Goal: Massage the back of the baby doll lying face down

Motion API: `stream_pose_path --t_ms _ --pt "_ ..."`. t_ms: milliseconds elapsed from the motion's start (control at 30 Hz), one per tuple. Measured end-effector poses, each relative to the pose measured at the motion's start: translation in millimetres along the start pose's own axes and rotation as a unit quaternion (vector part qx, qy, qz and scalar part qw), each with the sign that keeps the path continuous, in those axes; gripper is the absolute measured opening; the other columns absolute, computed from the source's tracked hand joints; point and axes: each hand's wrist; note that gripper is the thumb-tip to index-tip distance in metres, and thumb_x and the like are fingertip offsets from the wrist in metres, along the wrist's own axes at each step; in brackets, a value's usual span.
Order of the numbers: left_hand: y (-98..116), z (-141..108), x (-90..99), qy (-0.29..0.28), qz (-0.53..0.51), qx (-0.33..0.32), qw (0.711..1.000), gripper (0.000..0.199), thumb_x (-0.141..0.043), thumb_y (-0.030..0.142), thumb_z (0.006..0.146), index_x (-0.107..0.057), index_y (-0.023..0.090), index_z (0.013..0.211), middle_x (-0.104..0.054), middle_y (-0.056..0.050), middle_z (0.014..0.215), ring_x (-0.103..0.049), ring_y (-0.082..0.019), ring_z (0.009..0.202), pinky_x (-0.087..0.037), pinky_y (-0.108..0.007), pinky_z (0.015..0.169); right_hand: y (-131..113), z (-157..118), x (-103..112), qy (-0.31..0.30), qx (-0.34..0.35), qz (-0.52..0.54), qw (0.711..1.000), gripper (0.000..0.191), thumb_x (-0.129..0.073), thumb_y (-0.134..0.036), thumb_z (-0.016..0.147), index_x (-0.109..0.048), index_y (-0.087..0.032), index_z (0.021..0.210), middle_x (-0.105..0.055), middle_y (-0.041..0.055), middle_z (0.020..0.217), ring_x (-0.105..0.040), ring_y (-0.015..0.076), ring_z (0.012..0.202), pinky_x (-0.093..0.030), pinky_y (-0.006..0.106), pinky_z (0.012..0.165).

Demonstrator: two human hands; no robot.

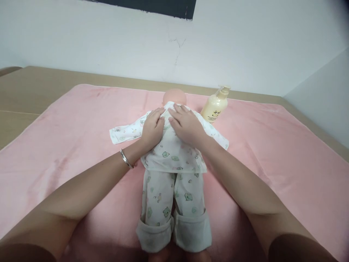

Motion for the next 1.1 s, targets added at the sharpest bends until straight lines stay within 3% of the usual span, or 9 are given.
stream_pose_path --t_ms 100,200,267,367,500,667,800,933,1100 --pt "2 0 0.7 -0.006 0.008 0.002 1.000 0.047 -0.038 0.024 0.095 -0.065 0.016 0.132 -0.064 -0.009 0.146 -0.055 -0.021 0.141 -0.040 -0.043 0.127 13 11 0 0.002 -0.055 0.026 0.998 0.060 -0.028 -0.039 0.108 -0.042 -0.011 0.159 -0.035 0.0167 0.168 -0.033 0.0331 0.157 -0.027 0.058 0.127" --pt "2 0 1.1 -0.005 0.002 0.007 1.000 0.047 -0.038 0.023 0.094 -0.065 0.015 0.132 -0.065 -0.010 0.146 -0.055 -0.021 0.141 -0.040 -0.042 0.127 1 -1 -7 0.017 -0.082 -0.009 0.996 0.061 -0.029 -0.035 0.107 -0.038 -0.004 0.159 -0.035 0.0223 0.166 -0.032 0.0370 0.156 -0.026 0.060 0.127" --pt "2 0 1.1 -0.001 -0.005 0.008 1.000 0.047 -0.039 0.023 0.094 -0.066 0.014 0.131 -0.065 -0.010 0.146 -0.056 -0.021 0.140 -0.040 -0.043 0.127 -14 -15 -11 0.038 -0.063 -0.042 0.996 0.060 -0.030 -0.031 0.107 -0.040 -0.003 0.158 -0.034 0.0223 0.167 -0.029 0.0404 0.157 -0.026 0.061 0.126" --pt "1 0 1.3 0.000 -0.011 0.006 1.000 0.047 -0.038 0.024 0.094 -0.067 0.015 0.131 -0.065 -0.009 0.146 -0.056 -0.021 0.140 -0.041 -0.043 0.126 -28 -28 -13 0.042 0.012 -0.067 0.997 0.056 -0.029 -0.029 0.107 -0.045 -0.010 0.157 -0.034 0.0151 0.168 -0.025 0.0413 0.158 -0.021 0.065 0.127" --pt "3 0 2.6 -0.006 0.011 0.006 1.000 0.047 -0.036 0.024 0.096 -0.066 0.016 0.132 -0.064 -0.008 0.147 -0.056 -0.020 0.141 -0.041 -0.044 0.127 -17 -18 -7 -0.008 0.046 -0.035 0.998 0.057 -0.028 -0.034 0.108 -0.043 -0.015 0.159 -0.031 0.0098 0.170 -0.021 0.0367 0.160 -0.019 0.063 0.129" --pt "19 -8 2.9 -0.034 0.138 -0.041 0.989 0.048 -0.033 0.021 0.098 -0.065 0.012 0.133 -0.065 -0.014 0.145 -0.054 -0.026 0.144 -0.038 -0.051 0.128 14 6 -1 -0.019 -0.077 0.041 0.996 0.074 -0.030 -0.051 0.107 -0.031 -0.001 0.161 -0.022 0.0240 0.171 -0.017 0.0354 0.161 -0.021 0.056 0.130" --pt "30 -15 0.7 -0.049 0.170 -0.098 0.979 0.047 -0.032 0.019 0.098 -0.065 0.010 0.129 -0.067 -0.016 0.141 -0.058 -0.026 0.139 -0.040 -0.050 0.127 13 5 0 0.004 -0.133 0.013 0.991 0.068 -0.030 -0.050 0.107 -0.046 0.001 0.149 -0.042 0.0288 0.160 -0.035 0.0387 0.154 -0.029 0.055 0.125" --pt "22 6 5.5 -0.055 0.127 -0.018 0.990 0.045 -0.040 0.031 0.097 -0.062 0.014 0.132 -0.063 -0.014 0.146 -0.055 -0.027 0.141 -0.042 -0.049 0.125 -11 -12 0 0.019 -0.102 -0.066 0.992 0.055 -0.030 -0.037 0.108 -0.055 0.002 0.136 -0.058 0.0295 0.143 -0.051 0.0374 0.140 -0.038 0.049 0.119" --pt "27 25 13.8 -0.130 0.143 0.057 0.980 0.043 -0.035 0.038 0.099 -0.068 0.014 0.113 -0.072 -0.016 0.123 -0.066 -0.031 0.119 -0.051 -0.050 0.111 -13 -16 5 0.020 -0.086 -0.037 0.995 0.050 -0.029 -0.034 0.107 -0.060 -0.003 0.132 -0.063 0.0244 0.140 -0.053 0.0366 0.137 -0.043 0.049 0.114"
Point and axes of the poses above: each hand's wrist, its own z-axis towards the middle knuckle, its own x-axis out of the back of the hand, y = z × x
